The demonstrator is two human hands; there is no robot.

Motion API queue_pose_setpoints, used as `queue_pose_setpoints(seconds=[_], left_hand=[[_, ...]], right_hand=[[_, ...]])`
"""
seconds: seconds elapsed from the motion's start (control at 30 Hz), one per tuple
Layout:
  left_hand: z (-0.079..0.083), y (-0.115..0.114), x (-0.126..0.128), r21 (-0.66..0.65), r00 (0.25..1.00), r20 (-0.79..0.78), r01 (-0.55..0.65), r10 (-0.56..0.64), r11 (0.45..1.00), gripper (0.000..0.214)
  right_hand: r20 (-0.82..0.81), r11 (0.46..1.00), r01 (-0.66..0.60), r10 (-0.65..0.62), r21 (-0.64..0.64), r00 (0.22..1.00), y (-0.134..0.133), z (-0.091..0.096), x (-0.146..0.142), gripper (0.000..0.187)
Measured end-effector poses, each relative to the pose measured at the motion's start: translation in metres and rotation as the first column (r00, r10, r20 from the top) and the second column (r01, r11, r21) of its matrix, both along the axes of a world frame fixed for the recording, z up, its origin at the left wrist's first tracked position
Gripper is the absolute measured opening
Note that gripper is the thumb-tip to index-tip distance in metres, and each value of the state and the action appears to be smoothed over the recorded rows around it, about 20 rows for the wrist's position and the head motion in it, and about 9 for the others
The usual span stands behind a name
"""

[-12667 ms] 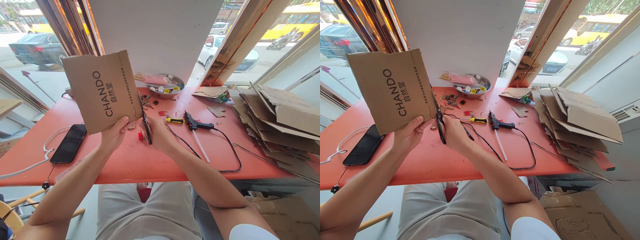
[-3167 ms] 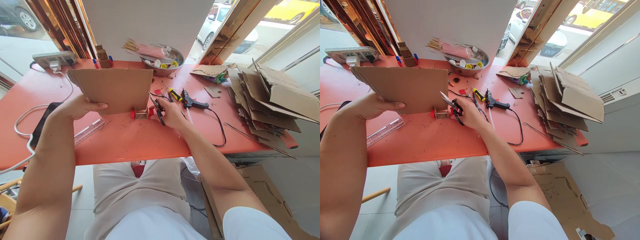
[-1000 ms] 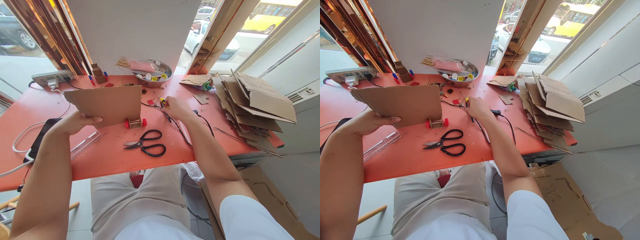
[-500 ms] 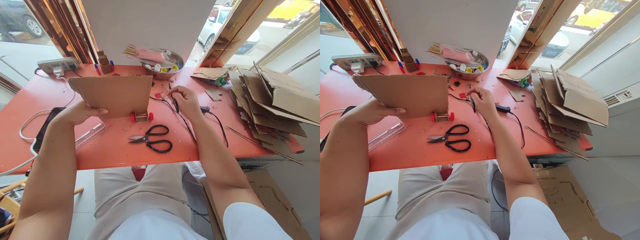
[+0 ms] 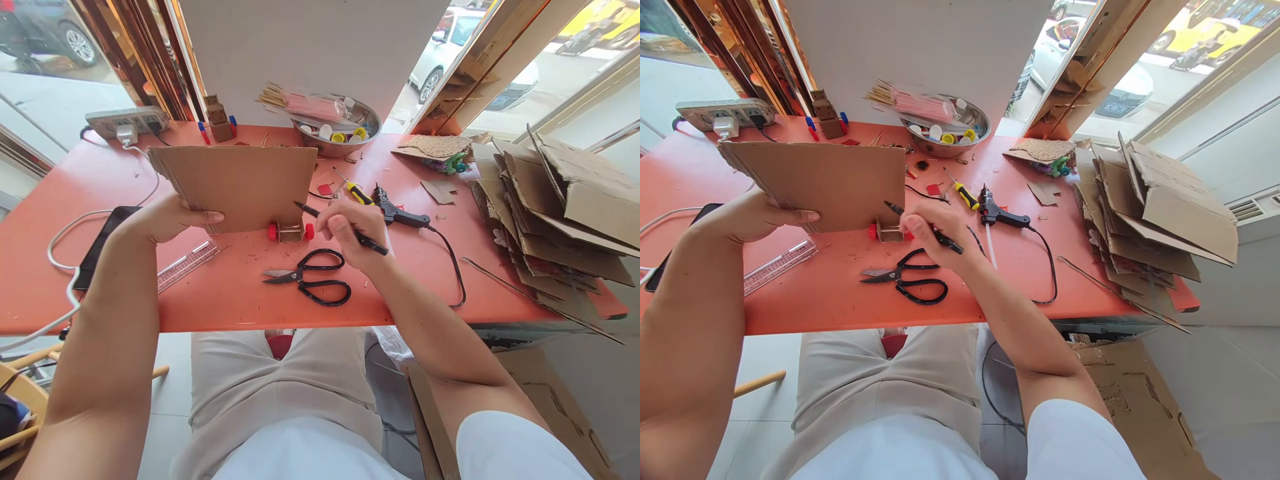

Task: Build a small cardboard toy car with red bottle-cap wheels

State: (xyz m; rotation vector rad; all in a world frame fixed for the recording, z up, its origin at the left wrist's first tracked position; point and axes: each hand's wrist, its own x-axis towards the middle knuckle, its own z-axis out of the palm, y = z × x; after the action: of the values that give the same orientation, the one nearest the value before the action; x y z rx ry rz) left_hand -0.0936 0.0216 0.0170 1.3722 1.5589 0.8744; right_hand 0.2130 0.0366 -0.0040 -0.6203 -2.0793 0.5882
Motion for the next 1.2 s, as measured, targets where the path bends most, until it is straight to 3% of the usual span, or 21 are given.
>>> queue_pose_setpoints(seconds=[0.1,0.2,0.53,1.2], left_hand=[[0.0,0.0,0.0,0.001,1.0,0.009,0.014,-0.014,1.0,0.104],[0.0,0.0,0.001,0.005,1.0,0.011,0.012,-0.012,1.0,0.103],[-0.001,0.001,0.0,0.013,1.0,-0.02,0.017,-0.017,1.0,0.124],[-0.004,0.003,-0.005,0.017,0.998,-0.047,0.042,-0.041,0.999,0.12]], right_hand=[[0.213,0.998,-0.051,0.055,-0.027,0.975,-0.003,-0.005,-0.008,0.055],[0.298,0.997,-0.065,0.07,-0.028,0.952,-0.002,-0.01,-0.013,0.044],[0.236,0.987,-0.12,0.092,0.106,0.967,0.001,-0.018,-0.016,0.032],[0.27,0.989,-0.109,0.078,0.102,0.96,0.005,-0.021,-0.016,0.033]])
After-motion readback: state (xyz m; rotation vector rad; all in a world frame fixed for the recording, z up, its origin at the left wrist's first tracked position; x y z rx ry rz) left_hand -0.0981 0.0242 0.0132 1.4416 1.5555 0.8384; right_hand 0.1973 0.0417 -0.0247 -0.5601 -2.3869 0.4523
